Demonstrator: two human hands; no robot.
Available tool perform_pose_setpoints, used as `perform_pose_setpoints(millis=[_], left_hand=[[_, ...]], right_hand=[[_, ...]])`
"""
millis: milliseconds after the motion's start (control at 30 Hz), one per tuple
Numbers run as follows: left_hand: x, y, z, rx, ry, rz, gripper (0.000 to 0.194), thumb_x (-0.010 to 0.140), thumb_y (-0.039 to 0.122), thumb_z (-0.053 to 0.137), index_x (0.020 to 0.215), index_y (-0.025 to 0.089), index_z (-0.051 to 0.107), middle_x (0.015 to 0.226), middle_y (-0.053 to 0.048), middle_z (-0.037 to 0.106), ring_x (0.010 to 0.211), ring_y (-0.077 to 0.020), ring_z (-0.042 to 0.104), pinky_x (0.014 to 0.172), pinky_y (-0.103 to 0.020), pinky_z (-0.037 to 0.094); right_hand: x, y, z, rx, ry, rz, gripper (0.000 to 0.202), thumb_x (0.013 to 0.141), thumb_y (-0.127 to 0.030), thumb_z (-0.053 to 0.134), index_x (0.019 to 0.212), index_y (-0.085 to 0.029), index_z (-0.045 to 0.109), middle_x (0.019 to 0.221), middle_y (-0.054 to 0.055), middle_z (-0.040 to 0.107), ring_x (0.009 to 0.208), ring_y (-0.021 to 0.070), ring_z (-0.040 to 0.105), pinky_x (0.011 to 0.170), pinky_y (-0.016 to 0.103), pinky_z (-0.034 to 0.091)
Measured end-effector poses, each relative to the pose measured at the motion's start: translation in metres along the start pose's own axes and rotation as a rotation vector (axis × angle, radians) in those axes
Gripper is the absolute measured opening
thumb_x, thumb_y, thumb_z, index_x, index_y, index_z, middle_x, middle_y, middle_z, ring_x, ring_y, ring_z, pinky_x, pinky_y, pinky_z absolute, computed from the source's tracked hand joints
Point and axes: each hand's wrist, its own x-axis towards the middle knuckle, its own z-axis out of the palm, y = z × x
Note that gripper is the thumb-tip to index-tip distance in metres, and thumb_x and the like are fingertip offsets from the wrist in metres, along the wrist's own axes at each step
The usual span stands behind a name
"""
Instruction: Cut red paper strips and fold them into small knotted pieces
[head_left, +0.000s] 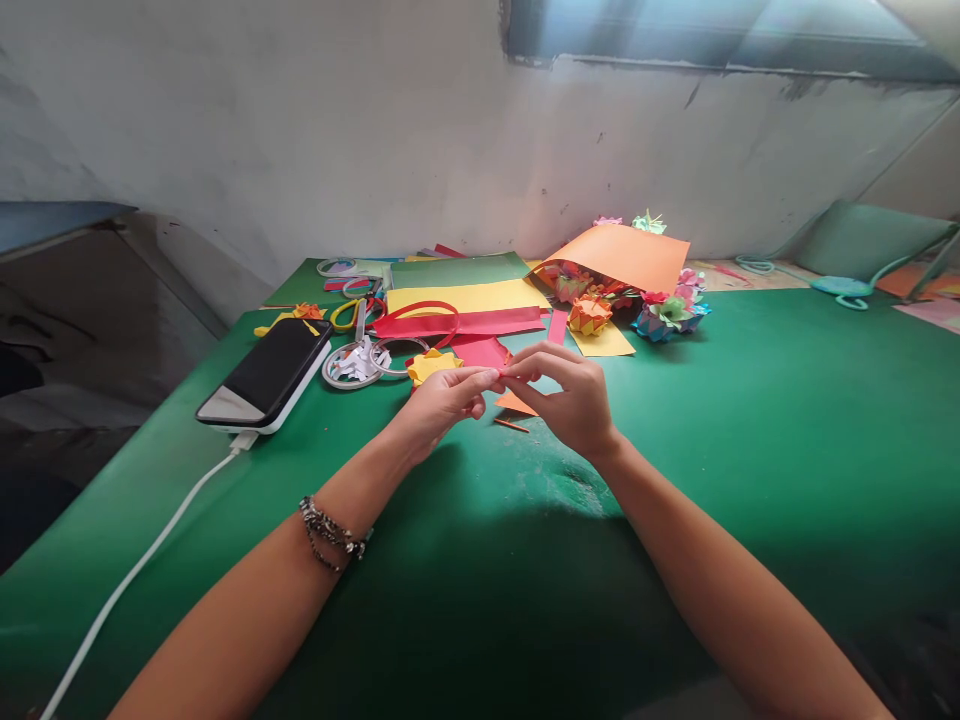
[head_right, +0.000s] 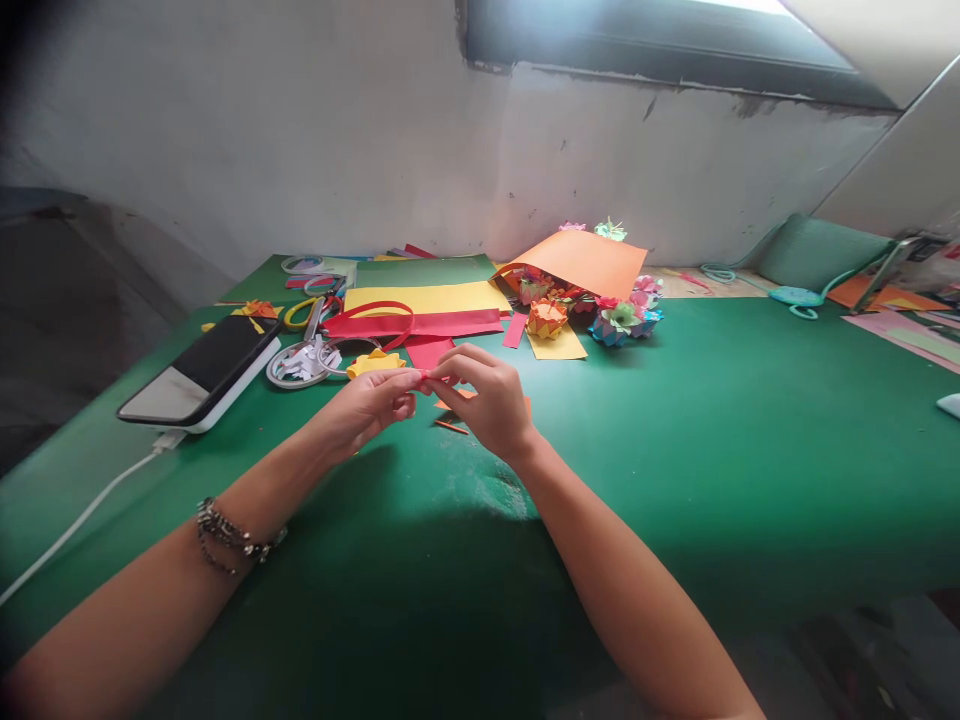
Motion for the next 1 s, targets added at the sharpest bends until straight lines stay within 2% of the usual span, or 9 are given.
perform_pose_setpoints(millis=[167,367,533,733,833,900,1000], left_hand=[[0.0004,0.0,0.0009,-0.013,0.056,-0.001,0.024,0.063,0.037,0.064,0.065,0.014,0.063,0.066,0.002,0.054,0.047,-0.0031,0.037,0.05,-0.022,0.03],[0.0019,0.0006,-0.0041,0.024,0.057,-0.027,0.023,0.063,0.037,0.065,0.063,0.014,0.063,0.057,0.003,0.049,0.046,-0.0034,0.035,0.049,-0.021,0.029],[0.0003,0.0032,-0.0059,0.074,0.022,-0.039,0.023,0.061,0.038,0.065,0.06,0.015,0.063,0.054,0.003,0.047,0.047,-0.0041,0.034,0.049,-0.022,0.027],[-0.0038,0.007,-0.0058,0.167,-0.079,-0.011,0.026,0.06,0.041,0.064,0.059,0.015,0.062,0.053,0.004,0.047,0.045,-0.004,0.031,0.048,-0.022,0.024],[-0.0033,0.0058,-0.005,0.203,-0.075,-0.02,0.026,0.061,0.041,0.063,0.06,0.015,0.061,0.05,0.005,0.043,0.045,-0.0046,0.029,0.049,-0.023,0.024],[-0.0025,0.0045,-0.0036,0.207,-0.056,-0.017,0.027,0.062,0.043,0.062,0.06,0.015,0.061,0.049,0.006,0.041,0.046,-0.0051,0.029,0.049,-0.023,0.024],[-0.0019,0.0026,-0.0009,0.173,-0.042,0.022,0.029,0.062,0.044,0.062,0.061,0.015,0.06,0.053,0.005,0.043,0.048,-0.0054,0.03,0.05,-0.023,0.024]], right_hand=[[0.0007,0.0006,-0.0019,-0.007,-0.031,-0.002,0.013,0.078,-0.019,0.056,0.066,-0.019,0.055,0.068,0.0,0.058,0.061,0.0092,0.053,0.054,0.023,0.045],[0.0019,0.0004,-0.0045,0.008,-0.057,-0.03,0.011,0.077,-0.011,0.056,0.069,-0.018,0.053,0.068,-0.001,0.054,0.06,0.0083,0.049,0.055,0.022,0.043],[0.0023,-0.0013,-0.0062,0.029,-0.069,-0.027,0.012,0.076,-0.011,0.056,0.069,-0.019,0.052,0.068,-0.001,0.053,0.061,0.0088,0.049,0.054,0.023,0.043],[0.0025,-0.0012,-0.0053,0.1,-0.1,0.009,0.013,0.076,-0.01,0.055,0.066,-0.018,0.051,0.064,-0.001,0.051,0.062,0.0089,0.049,0.055,0.022,0.043],[0.0023,-0.0002,-0.0043,0.166,-0.131,0.083,0.01,0.075,-0.012,0.056,0.069,-0.018,0.05,0.065,-0.002,0.052,0.059,0.0078,0.048,0.054,0.022,0.044],[0.0021,0.0003,-0.0042,0.172,-0.104,0.135,0.009,0.073,-0.013,0.058,0.072,-0.018,0.051,0.066,-0.002,0.053,0.059,0.0074,0.048,0.055,0.022,0.045],[0.0021,0.0005,-0.0044,0.126,-0.064,0.116,0.006,0.074,-0.015,0.058,0.071,-0.018,0.055,0.066,-0.002,0.054,0.06,0.0081,0.05,0.055,0.022,0.045]])
